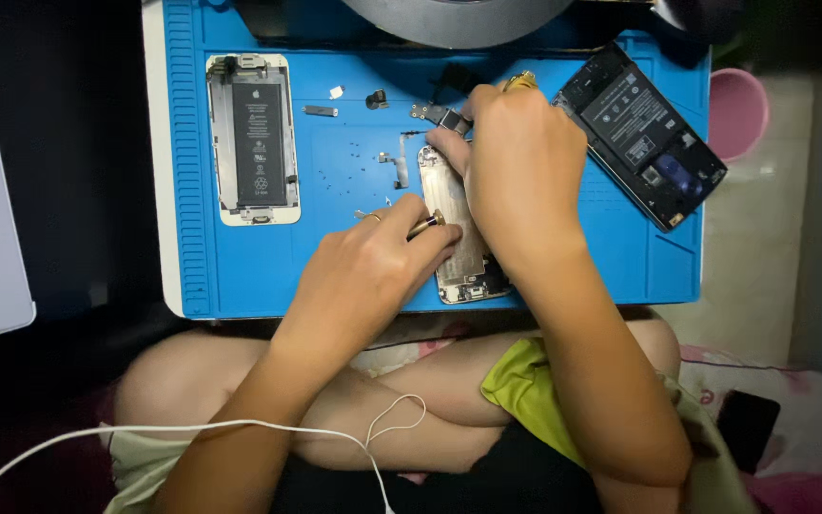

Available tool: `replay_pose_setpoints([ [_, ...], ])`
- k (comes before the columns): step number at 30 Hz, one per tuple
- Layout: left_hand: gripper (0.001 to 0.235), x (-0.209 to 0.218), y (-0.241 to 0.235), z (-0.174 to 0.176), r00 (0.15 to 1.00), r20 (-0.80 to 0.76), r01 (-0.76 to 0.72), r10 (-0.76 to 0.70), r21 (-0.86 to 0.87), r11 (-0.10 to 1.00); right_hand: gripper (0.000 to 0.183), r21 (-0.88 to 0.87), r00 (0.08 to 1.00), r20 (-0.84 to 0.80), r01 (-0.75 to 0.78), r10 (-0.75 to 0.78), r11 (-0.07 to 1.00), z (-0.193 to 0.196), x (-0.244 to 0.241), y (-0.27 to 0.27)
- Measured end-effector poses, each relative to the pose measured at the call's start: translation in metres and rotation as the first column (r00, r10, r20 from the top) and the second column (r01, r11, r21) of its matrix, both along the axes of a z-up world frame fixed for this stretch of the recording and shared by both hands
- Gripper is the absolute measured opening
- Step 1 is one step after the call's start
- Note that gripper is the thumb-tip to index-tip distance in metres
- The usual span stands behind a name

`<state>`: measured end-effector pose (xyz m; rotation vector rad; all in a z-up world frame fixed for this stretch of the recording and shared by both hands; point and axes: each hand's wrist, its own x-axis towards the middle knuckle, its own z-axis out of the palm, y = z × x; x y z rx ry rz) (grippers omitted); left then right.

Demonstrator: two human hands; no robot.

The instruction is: The person uses a precision screwdriver to remove screws from a smartphone chassis and then places a small black component into the chassis. The person continues to secure the component by tightening screws.

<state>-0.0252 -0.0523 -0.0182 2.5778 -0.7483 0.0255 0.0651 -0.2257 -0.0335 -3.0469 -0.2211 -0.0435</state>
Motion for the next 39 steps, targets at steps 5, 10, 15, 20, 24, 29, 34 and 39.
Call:
replay_pose_setpoints([
  [5,0.008,-0.002,0.001,0.0,1.0,-0.001,-0.004,0.004,-0.033,0.999,0.039,0.081,0.996,-0.063,0.067,-0.062,0.994,0.001,0.007,-0.001],
  [10,0.008,-0.004,0.001,-0.002,1.0,0.029,0.005,-0.004,-0.029,1.0,0.031,0.159,0.972,-0.191,0.17,-0.139,0.972,0.008,0.012,0.002],
  [15,0.016,-0.005,0.001,-0.007,1.0,-0.009,0.007,-0.008,-0.01,1.0,0.052,0.035,0.973,-0.147,0.186,-0.179,0.982,-0.004,0.016,0.013],
  [20,0.021,-0.007,0.001,-0.013,1.0,0.021,-0.016,0.016,-0.022,1.0,0.055,-0.084,0.991,-0.059,0.119,-0.124,0.989,-0.012,0.016,0.016],
  [24,0.024,-0.007,0.001,-0.013,1.0,-0.007,-0.019,0.019,-0.033,0.999,0.05,-0.174,0.997,0.056,-0.049,0.059,0.983,-0.009,0.008,0.014],
  [29,0.013,-0.006,0.003,-0.013,1.0,-0.011,0.001,-0.002,-0.052,0.999,0.041,-0.219,0.975,0.128,-0.151,0.182,0.964,-0.006,0.003,0.001],
  [34,0.01,-0.006,0.002,-0.013,1.0,0.014,-0.002,0.003,-0.075,0.997,0.031,-0.233,0.921,0.292,-0.191,0.256,0.953,-0.007,-0.001,-0.011],
  [39,0.013,-0.004,0.001,-0.014,1.0,0.014,0.001,-0.001,-0.018,1.0,0.012,0.046,0.971,0.178,-0.17,0.159,0.984,-0.005,0.0,-0.019],
])
